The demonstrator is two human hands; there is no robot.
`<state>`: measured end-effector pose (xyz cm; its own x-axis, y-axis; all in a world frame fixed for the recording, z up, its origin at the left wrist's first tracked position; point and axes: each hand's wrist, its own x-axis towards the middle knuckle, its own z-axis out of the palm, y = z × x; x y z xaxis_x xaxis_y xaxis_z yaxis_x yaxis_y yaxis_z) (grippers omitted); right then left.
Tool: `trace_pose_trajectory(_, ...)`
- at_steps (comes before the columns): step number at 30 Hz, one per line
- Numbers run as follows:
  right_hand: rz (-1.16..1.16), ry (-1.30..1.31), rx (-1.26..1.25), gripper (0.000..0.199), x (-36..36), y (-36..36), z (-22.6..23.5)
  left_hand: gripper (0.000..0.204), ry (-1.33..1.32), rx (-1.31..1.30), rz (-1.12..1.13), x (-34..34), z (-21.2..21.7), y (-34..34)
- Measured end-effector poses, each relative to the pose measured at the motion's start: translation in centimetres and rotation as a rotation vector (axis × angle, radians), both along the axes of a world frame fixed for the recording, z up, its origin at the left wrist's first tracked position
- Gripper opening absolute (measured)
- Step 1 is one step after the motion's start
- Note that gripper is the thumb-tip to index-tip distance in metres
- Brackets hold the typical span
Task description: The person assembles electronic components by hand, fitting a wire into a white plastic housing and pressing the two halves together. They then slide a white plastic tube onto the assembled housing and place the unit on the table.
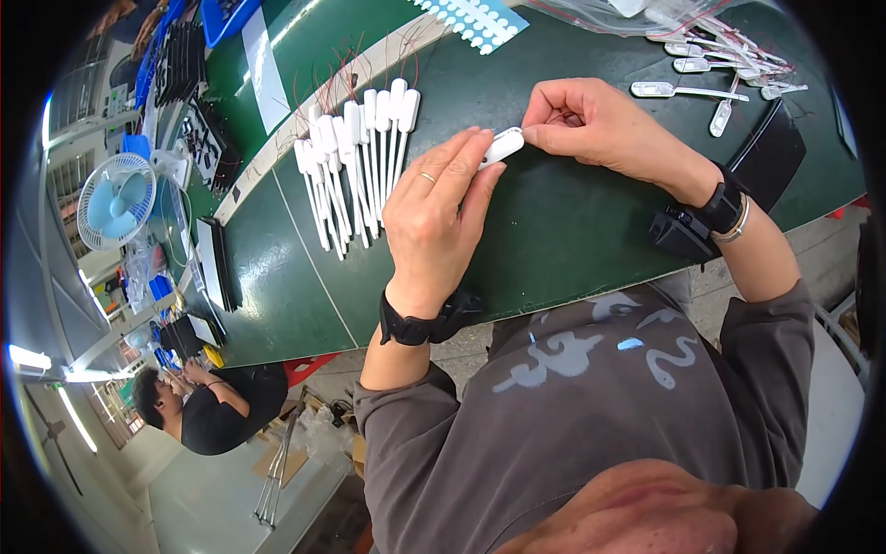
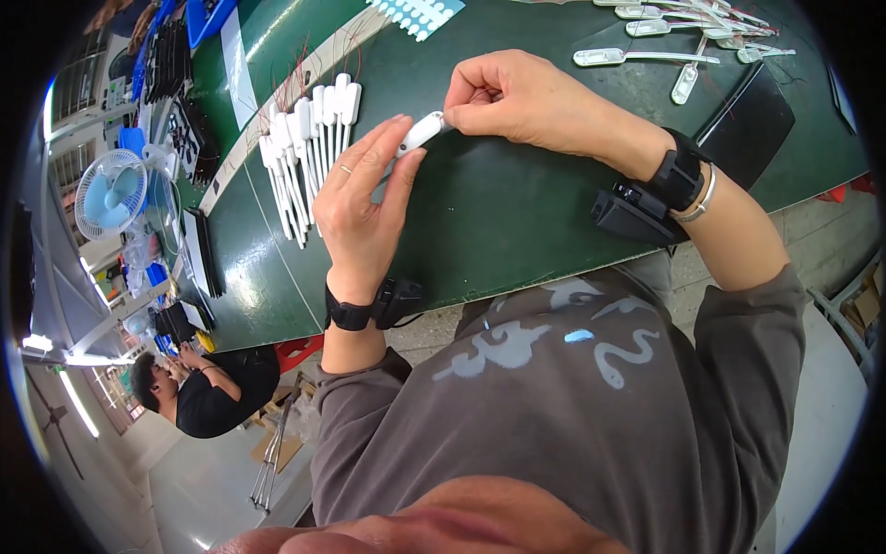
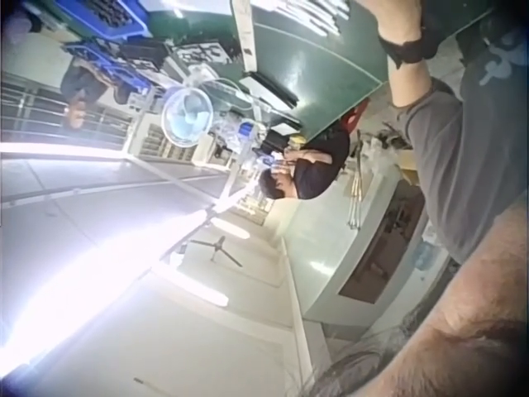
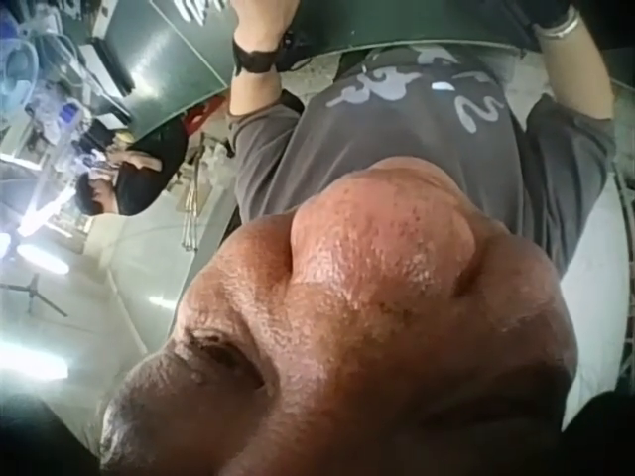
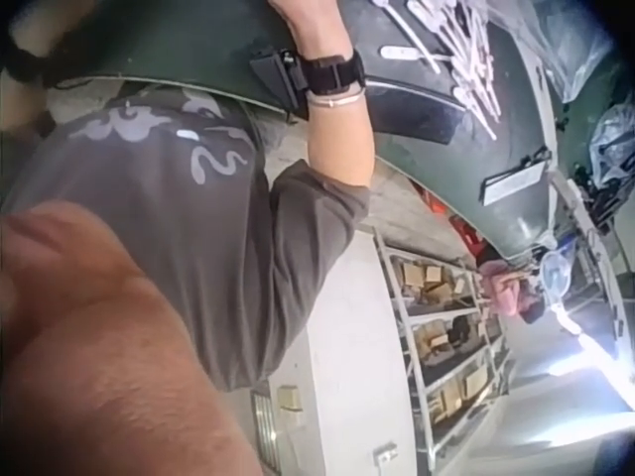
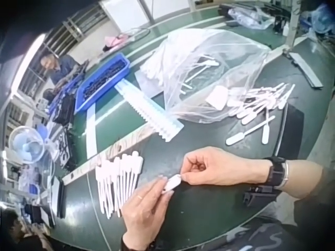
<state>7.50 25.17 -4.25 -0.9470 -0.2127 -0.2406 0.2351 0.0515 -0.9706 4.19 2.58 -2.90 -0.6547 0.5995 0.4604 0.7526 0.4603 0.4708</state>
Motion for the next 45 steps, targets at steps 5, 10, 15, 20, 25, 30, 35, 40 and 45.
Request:
trace_pose_trajectory(5,-0.008,-0.002,-0.004,0.015,0.1,0.1,0.3,0.031,-0.017,-0.028,0.019,0.2,0.1,0.2)
trace_pose_trajectory(10,0.002,0.024,0.004,0.014,0.2,0.2,0.3,0.032,-0.034,-0.029,0.017,0.2,0.0,0.2)
trace_pose_trajectory(15,0.016,0.043,0.020,0.015,0.3,0.1,0.5,0.031,-0.104,-0.034,0.028,0.4,-0.1,0.2)
trace_pose_trajectory(20,0.036,0.065,-0.001,0.016,0.3,0.2,0.1,0.031,-0.064,-0.049,0.018,0.3,-0.1,0.2)
trace_pose_trajectory(25,0.018,0.069,-0.053,0.016,0.4,-0.3,0.7,0.036,0.113,-0.076,0.001,0.1,-0.1,-0.3)
trace_pose_trajectory(30,0.051,0.112,-0.066,0.012,0.7,-0.7,1.7,0.037,0.313,-0.125,-0.021,0.0,0.3,-0.4)
trace_pose_trajectory(35,0.069,0.331,0.137,0.009,0.8,-0.6,2.0,0.036,0.433,-0.143,-0.044,0.0,0.7,-0.3)
trace_pose_trajectory(40,0.048,0.501,0.193,0.011,0.9,-0.6,1.8,0.034,0.462,-0.099,-0.054,0.1,0.9,-0.1)
trace_pose_trajectory(45,0.033,0.509,0.165,0.011,0.9,-0.8,1.7,0.032,0.495,-0.095,-0.040,0.2,1.2,-0.2)
